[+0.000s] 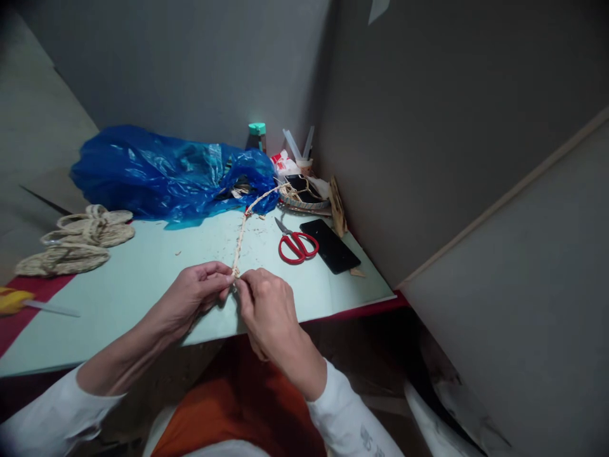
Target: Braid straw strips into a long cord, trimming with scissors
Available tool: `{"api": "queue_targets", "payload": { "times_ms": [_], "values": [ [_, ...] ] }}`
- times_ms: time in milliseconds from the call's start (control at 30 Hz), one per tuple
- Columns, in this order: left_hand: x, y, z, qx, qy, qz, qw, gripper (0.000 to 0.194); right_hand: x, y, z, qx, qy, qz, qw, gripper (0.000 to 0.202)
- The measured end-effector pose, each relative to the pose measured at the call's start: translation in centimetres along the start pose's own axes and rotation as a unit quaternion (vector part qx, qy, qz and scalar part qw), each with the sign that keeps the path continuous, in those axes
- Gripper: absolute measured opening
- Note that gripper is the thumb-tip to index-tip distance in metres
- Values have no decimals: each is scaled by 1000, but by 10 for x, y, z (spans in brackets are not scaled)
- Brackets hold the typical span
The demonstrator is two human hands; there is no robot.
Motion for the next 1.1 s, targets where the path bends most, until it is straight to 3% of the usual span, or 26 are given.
{"api": "queue_targets", "payload": {
  "times_ms": [200, 367, 467, 600, 700, 833, 1100],
  "values": [
    [-4, -5, -4, -38, 21, -32, 999, 11, 9, -15, 33, 93, -224, -134, 961, 19],
    [0, -5, 1, -32, -18, -9, 999, 13, -4, -28, 51, 143, -282, -165, 934, 21],
    [3, -4, 6, -10, -73, -1, 997, 16, -5, -38, 56, 167, -283, -154, 932, 22],
    [2, -3, 9, 25, -102, 25, 994, 17, 10, -38, 49, 160, -131, -102, 973, 23],
    [0, -2, 4, 13, -86, 45, 995, 18, 26, -18, 22, 66, -4, -92, 994, 24],
    [1, -4, 1, 3, -73, 52, 996, 24, -3, 12, 3, 10, 129, 78, 988, 33],
    [3, -12, -10, -48, 70, 63, 994, 18, -24, 21, -4, -7, 251, 120, 961, 39]
  ]
}}
Point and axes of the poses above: each hand's wrist, its own y-axis towards the middle knuckle, its own x-axis out of the back of the hand, z = x × y, the point moved 9 cm from there along y, towards the middle knuckle, and after that the axes turned 2 degrees about -y, right-handed, at the moved point
